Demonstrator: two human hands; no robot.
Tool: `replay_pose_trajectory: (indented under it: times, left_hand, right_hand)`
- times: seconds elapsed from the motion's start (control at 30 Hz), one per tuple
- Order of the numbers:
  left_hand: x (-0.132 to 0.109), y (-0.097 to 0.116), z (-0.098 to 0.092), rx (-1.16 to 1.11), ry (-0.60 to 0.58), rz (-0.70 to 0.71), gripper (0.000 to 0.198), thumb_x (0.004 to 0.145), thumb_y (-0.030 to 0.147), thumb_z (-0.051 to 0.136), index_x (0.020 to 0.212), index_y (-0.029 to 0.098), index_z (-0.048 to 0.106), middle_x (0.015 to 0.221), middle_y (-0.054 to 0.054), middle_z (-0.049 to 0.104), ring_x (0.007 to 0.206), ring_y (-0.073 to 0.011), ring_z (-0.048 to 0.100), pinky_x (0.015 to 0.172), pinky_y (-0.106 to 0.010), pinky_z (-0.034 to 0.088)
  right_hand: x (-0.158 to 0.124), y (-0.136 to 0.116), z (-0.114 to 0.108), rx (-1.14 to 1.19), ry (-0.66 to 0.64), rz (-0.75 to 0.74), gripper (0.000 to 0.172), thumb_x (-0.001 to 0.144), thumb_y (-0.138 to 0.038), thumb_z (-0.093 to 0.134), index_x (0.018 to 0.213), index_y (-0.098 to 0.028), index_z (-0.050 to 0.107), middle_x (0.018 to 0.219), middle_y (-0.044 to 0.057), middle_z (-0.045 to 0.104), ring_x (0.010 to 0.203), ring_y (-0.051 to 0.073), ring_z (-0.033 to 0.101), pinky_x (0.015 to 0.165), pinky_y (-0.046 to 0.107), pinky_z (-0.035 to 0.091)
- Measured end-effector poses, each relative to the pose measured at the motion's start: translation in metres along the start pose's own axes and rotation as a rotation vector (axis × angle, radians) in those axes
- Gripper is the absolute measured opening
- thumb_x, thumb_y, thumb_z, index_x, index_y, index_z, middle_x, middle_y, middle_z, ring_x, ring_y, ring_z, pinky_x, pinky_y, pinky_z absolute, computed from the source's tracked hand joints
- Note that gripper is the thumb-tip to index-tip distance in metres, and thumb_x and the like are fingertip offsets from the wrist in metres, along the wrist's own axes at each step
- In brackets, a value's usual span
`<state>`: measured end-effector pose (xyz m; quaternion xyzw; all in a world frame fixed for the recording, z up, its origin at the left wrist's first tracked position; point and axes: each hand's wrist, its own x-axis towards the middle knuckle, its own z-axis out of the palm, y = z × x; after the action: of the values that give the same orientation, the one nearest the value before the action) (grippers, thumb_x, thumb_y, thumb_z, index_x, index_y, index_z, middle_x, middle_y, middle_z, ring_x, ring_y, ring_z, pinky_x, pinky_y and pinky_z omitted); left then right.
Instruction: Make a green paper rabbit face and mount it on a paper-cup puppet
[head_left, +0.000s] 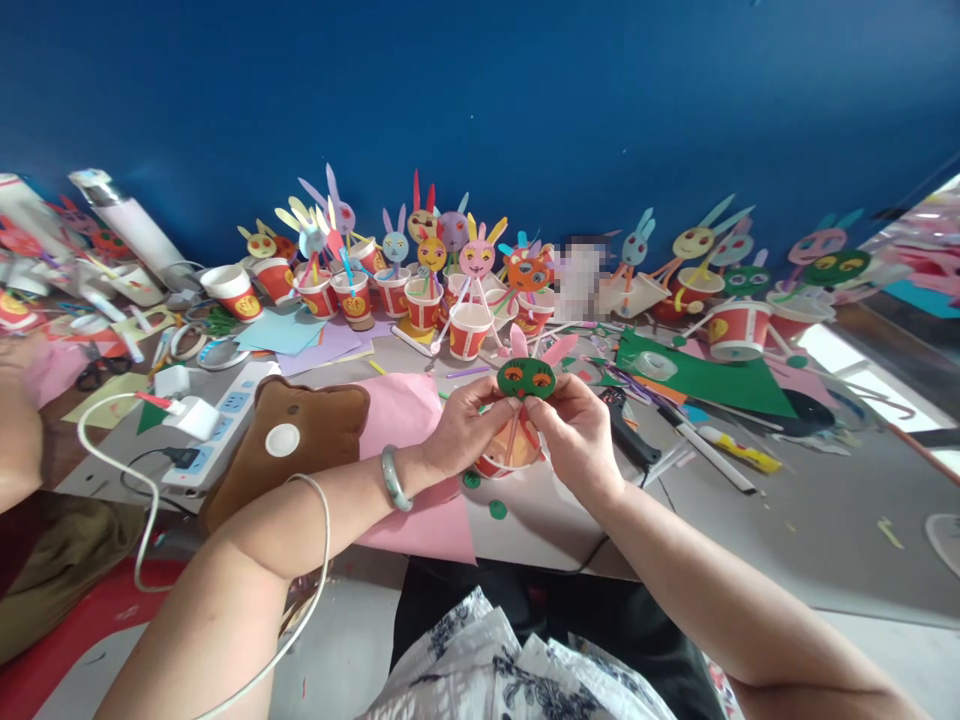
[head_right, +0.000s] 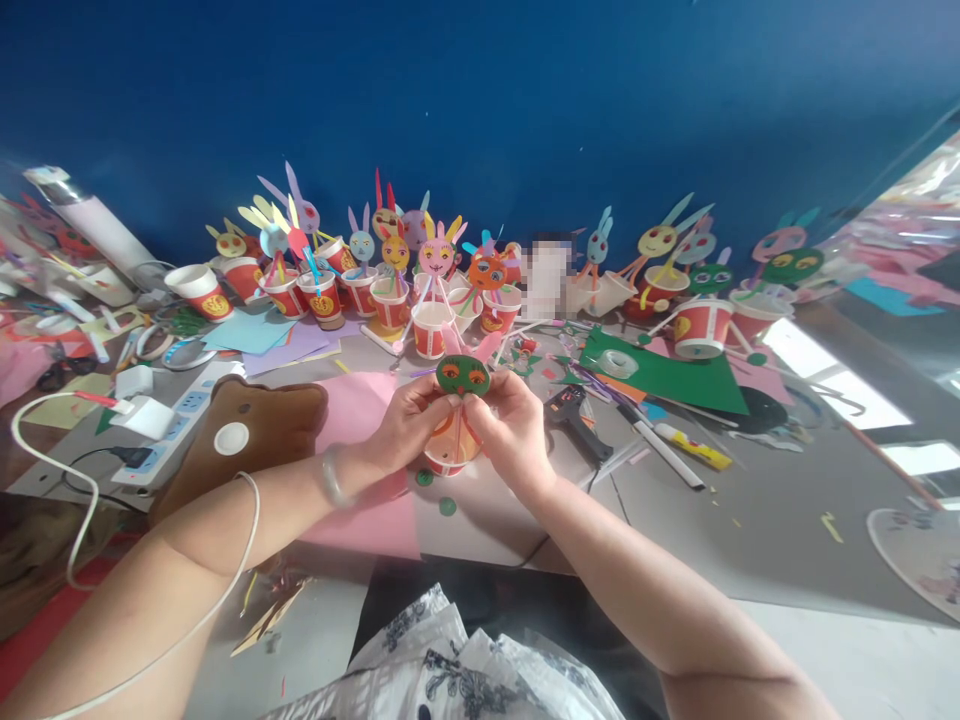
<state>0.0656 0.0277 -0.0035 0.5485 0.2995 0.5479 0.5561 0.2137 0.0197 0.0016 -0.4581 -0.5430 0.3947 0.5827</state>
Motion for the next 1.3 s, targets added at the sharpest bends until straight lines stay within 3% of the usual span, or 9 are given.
replay_pose_trajectory:
  times: [0.37,1.0,1.3]
  left_hand:
    - [-0.0011,0.0019,-0.0003,0.017,-0.025,-0.012,0.029,0.085,0.045,0.072,0.088,0.016,0.067,0.087,-0.002,0.066,0.084,-0.0148,0.059,0.083,-0.029,0.048]
    - [-0.0021,-0.0017,0.0003,-0.012,-0.015,-0.033,0.032,0.086,0.046,0.072,0.094,0.016,0.066,0.091,-0.004,0.067,0.085,-0.0156,0.062,0.080,-0.027,0.051]
    - [-0.0012,0.0009,0.0009,0.051,-0.005,0.061,0.034,0.087,0.050,0.071,0.091,0.017,0.066,0.088,-0.002,0.066,0.086,-0.0151,0.062,0.083,-0.028,0.050]
  right_hand:
    - [0.0012,-0.0001,0.0015,-0.001,0.007,0.037,0.017,0.076,-0.034,0.076,0.080,-0.021,0.066,0.079,0.002,0.071,0.073,0.017,0.064,0.070,0.031,0.054]
    - [0.0003,0.0001,0.0013,-0.073,0.013,-0.026,0.013,0.081,-0.032,0.071,0.083,-0.020,0.069,0.081,0.003,0.072,0.074,0.017,0.063,0.069,0.030,0.052]
    - [-0.0012,0.0006,0.0020,-0.016,0.024,-0.021,0.015,0.079,-0.033,0.074,0.082,-0.020,0.067,0.080,0.002,0.072,0.073,0.016,0.062,0.071,0.030,0.049]
